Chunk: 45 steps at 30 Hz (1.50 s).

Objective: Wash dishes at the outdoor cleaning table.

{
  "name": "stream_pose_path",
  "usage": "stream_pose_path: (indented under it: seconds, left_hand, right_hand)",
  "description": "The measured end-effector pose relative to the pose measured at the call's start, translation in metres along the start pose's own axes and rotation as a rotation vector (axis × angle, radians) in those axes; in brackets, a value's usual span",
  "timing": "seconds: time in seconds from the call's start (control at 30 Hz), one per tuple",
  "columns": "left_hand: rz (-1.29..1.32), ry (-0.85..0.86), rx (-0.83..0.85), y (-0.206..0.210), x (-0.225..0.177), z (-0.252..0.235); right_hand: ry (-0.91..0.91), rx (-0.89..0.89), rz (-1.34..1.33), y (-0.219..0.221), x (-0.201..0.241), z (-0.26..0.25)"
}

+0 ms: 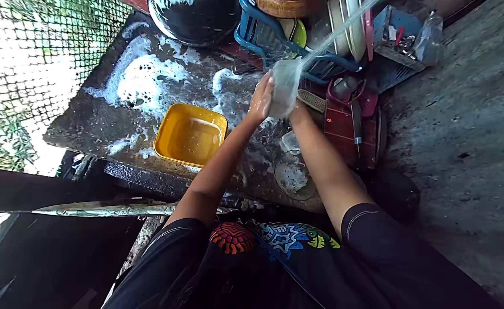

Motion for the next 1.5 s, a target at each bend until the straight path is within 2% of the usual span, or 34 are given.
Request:
stream_pose_path:
  seconds: [0.03,0.1,0.23,0.27,0.33,0.4,0.47,0.53,0.6,0.67,0.73,0.8,0.87,0.9,1.0,1.1,1.17,1.27,1.4,1.43,1.5]
  left_hand:
    - [0.172,-0.089,-0.02,0.002,0.004,-0.002]
    - [0.428,-0.297,-0.095,0.003,0.01,0.001]
    - [0.407,-0.422,-0.154,0.001,0.029,0.017]
    - [0.489,-0.466,-0.204,0.005,0.038,0.018]
    - [0.688,-0.543,-0.255,0.012,0.055,0.015]
    - [0.717,-0.559,-0.244,0.017,0.064,0.014]
    - [0.611,-0.595,-0.23,0.022,0.057,0.016]
    - [0.409,-0.677,-0.131,0.019,0.017,0.027]
    - [0.101,-0.625,0.003,0.015,-0.009,0.037]
    - [-0.198,-0.499,0.065,0.012,-0.013,0.043]
    - [-0.553,-0.423,0.236,0.005,-0.003,0.036]
    - [-0.605,-0.392,0.247,0.001,0.025,0.015]
    - [-0.258,-0.552,0.044,-0.002,0.032,0.009]
    - [-0.147,-0.597,-0.004,-0.005,0.026,0.011]
    - [0.094,-0.613,-0.085,-0.016,0.032,0.004]
    - [0.414,-0.65,-0.113,-0.018,0.043,-0.006]
    - [0.512,-0.669,-0.108,-0.01,0.043,-0.01]
    - [0.665,-0.617,-0.103,0.007,0.044,-0.01]
    - [0.969,-0.435,-0.091,0.018,0.043,-0.01]
    - [1.058,-0.409,-0.07,0.017,0.043,-0.017]
    - [1.1,-0.405,-0.054,0.015,0.04,-0.027]
  right_hand:
    - [-0.174,0.061,0.045,-0.015,-0.013,-0.028]
    - [-0.277,0.108,0.114,-0.035,-0.015,-0.049]
    - [-0.237,0.05,0.306,-0.068,0.006,-0.007]
    - [-0.216,0.041,0.316,-0.075,0.008,0.0]
    - [-0.214,-0.016,0.266,-0.082,0.01,0.012]
    - [-0.24,-0.118,0.172,-0.079,0.01,0.024]
    - [-0.28,-0.167,0.109,-0.064,0.006,0.038]
    - [-0.291,-0.182,0.017,-0.053,0.009,0.05]
    - [-0.312,-0.193,-0.079,-0.051,0.011,0.053]
    - [-0.285,-0.113,-0.126,-0.046,0.011,0.049]
    - [-0.198,-0.021,-0.227,-0.038,0.012,0.049]
    - [-0.18,-0.02,-0.352,-0.033,0.009,0.044]
    - [-0.211,0.03,-0.377,-0.028,0.006,0.042]
    - [-0.225,0.056,-0.363,-0.027,0.007,0.041]
    - [-0.325,-0.046,-0.285,-0.034,0.009,0.037]
    - [-0.573,-0.275,0.071,-0.044,0.017,0.034]
    - [-0.742,-0.378,0.37,-0.039,0.027,0.053]
    - [-0.985,-0.409,0.639,-0.025,0.028,0.073]
    - [-1.448,-0.402,0.697,-0.033,0.009,0.058]
    - [-1.503,-0.423,0.72,-0.04,0.004,0.051]
    - [-1.477,-0.45,0.826,-0.055,-0.004,0.038]
Point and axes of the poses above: each hand's wrist, its own z-axis away from the middle knuckle, its own y-axis out of the palm, x = y × z, the point moved 5 cm from there along -z, towards the middle knuckle, and after that the axes turned 1 degree about -y, right-handed, at the moved point
